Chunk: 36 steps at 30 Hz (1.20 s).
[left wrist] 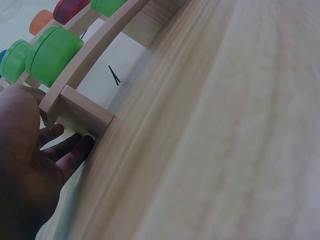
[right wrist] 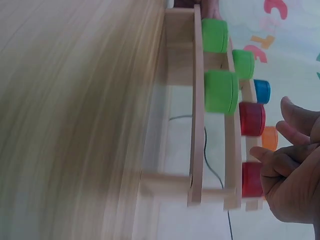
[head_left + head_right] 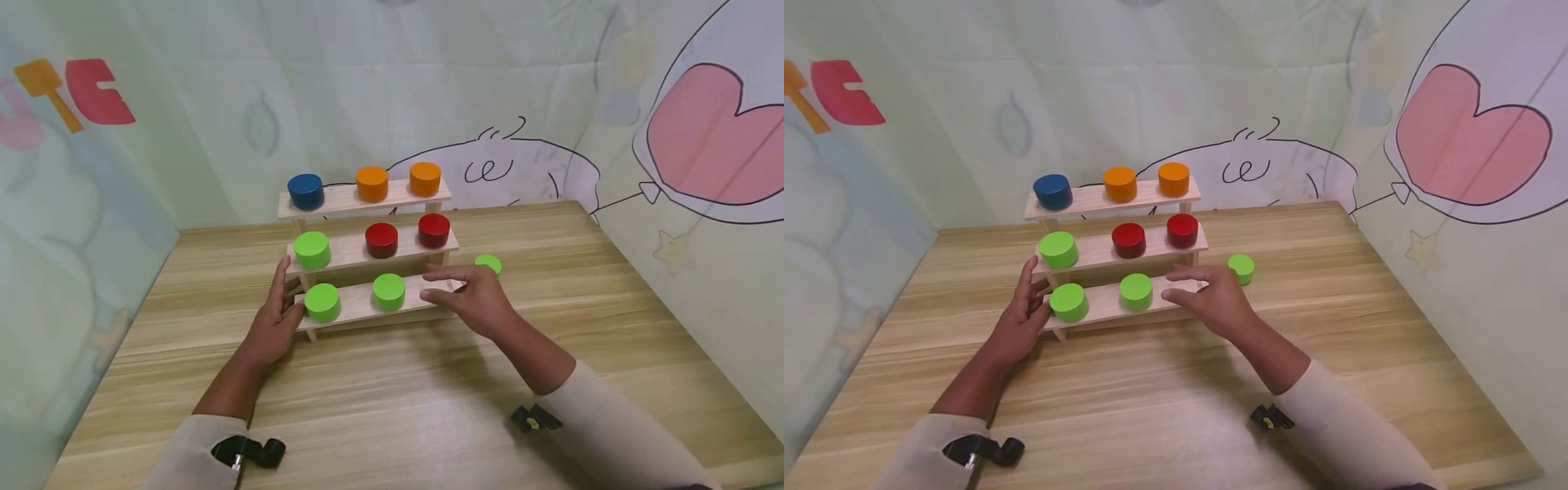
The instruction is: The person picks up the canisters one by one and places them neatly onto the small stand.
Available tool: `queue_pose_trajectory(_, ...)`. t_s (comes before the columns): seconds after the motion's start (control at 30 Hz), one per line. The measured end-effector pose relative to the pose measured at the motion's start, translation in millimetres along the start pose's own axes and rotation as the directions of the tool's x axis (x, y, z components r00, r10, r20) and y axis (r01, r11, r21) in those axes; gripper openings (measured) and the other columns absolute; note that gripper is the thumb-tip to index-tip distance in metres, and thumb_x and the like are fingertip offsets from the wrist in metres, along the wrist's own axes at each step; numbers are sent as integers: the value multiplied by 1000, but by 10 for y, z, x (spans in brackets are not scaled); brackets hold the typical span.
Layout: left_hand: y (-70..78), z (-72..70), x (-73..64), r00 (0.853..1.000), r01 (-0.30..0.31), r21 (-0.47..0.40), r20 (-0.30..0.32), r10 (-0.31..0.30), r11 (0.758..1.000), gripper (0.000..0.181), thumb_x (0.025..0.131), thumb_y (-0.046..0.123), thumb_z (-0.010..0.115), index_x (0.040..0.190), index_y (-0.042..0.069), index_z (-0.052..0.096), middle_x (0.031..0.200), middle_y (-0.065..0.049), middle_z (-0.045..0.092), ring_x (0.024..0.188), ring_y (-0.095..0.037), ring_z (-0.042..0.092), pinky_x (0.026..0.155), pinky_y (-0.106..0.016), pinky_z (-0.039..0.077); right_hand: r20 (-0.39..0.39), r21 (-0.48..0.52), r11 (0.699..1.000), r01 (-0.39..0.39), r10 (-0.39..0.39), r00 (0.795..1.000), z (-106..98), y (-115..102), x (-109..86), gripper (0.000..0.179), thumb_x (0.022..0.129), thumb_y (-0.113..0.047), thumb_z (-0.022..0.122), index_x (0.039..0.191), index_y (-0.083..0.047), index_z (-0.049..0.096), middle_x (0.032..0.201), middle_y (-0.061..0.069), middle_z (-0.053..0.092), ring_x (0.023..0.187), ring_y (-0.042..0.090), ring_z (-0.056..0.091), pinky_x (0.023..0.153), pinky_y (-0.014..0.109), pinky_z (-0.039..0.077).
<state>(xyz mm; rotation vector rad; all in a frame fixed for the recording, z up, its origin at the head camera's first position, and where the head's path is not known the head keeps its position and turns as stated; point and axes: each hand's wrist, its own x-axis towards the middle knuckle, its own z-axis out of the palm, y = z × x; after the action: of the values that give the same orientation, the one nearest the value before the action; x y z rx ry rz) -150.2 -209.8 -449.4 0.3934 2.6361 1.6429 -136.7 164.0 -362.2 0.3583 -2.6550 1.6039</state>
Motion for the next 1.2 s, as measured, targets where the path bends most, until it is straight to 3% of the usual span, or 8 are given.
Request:
queue_pose_trajectory(0.13, -11, 1, 3, 1000, -4, -4, 0, 4, 1000, 86, 115, 13, 43, 174, 48, -9, 174, -32, 30, 161, -54, 35, 129, -74, 26, -37, -18, 999, 38, -39, 999, -148, 89, -12, 34, 89, -10, 91, 121, -4, 84, 137, 15, 77, 131, 35, 72, 72, 18, 56)
queue_pose_trajectory(0.3, -6, -9, -2, 1000, 3, -1, 1, -3, 1000, 86, 115, 13, 43, 174, 48, -9, 174, -32, 30, 161, -54, 35, 129, -73, 26, -63, -33, 999, 22, -24, 998, -299, 210, -4, 32, 91, -9, 90, 121, -1, 84, 139, 16, 76, 136, 36, 70, 77, 11, 55)
queue_pose_trajectory(0.63, -7, -2, -2, 1000, 7, -11, 3, -7, 1000, 86, 115, 15, 44, 173, 50, -9, 175, -32, 29, 161, -54, 35, 129, -73, 27, -157, -10, 1000, -9, 7, 988, -487, 603, 137, 33, 95, -9, 86, 126, 1, 81, 143, 19, 73, 140, 37, 66, 72, 15, 56)
queue_pose_trajectory(0.73, -5, -6, 1, 1000, 7, -6, 0, -7, 1000, 86, 115, 15, 44, 173, 51, -8, 174, -32, 31, 161, -54, 36, 129, -73, 27, -160, -31, 999, -33, 28, 987, -557, 724, 225, 36, 95, -10, 86, 129, 2, 79, 146, 20, 70, 146, 38, 61, 100, 33, 61)
queue_pose_trajectory(0.83, -4, -12, 6, 1000, 9, -4, -4, -9, 1000, 87, 115, 15, 45, 172, 52, -8, 174, -30, 31, 161, -52, 36, 130, -72, 26, -144, -48, 997, -65, 58, 988, -615, 799, 298, 40, 96, -12, 85, 132, 4, 77, 150, 22, 66, 152, 41, 55, 127, 54, 43)
queue_pose_trajectory(0.9, -1, -11, 9, 1000, 7, -8, -3, -7, 1000, 87, 114, 15, 45, 173, 51, -8, 174, -30, 31, 161, -52, 36, 130, -72, 26, -135, -44, 995, -90, 84, 987, -653, 842, 342, 42, 96, -13, 85, 133, 5, 76, 152, 24, 64, 154, 43, 53, 132, 59, 35)
queue_pose_trajectory(1.07, 3, -8, 5, 1000, 6, -5, 1, -6, 1000, 86, 115, 16, 45, 173, 50, -8, 175, -30, 31, 161, -52, 36, 130, -72, 26, -90, -46, 981, -189, 185, 979, -754, 921, 431, 49, 98, -19, 85, 141, 2, 72, 159, 22, 59, 157, 42, 48, 130, 55, 38)
queue_pose_trajectory(1.2, 1, -10, -2, 1000, 7, -3, 2, -7, 1000, 86, 115, 17, 46, 173, 51, -8, 175, -30, 31, 161, -53, 36, 130, -73, 25, -31, -19, 956, -292, 291, 956, -844, 988, 468, 57, 99, -25, 84, 150, -5, 66, 167, 15, 53, 138, 29, 55, 98, 37, 54)
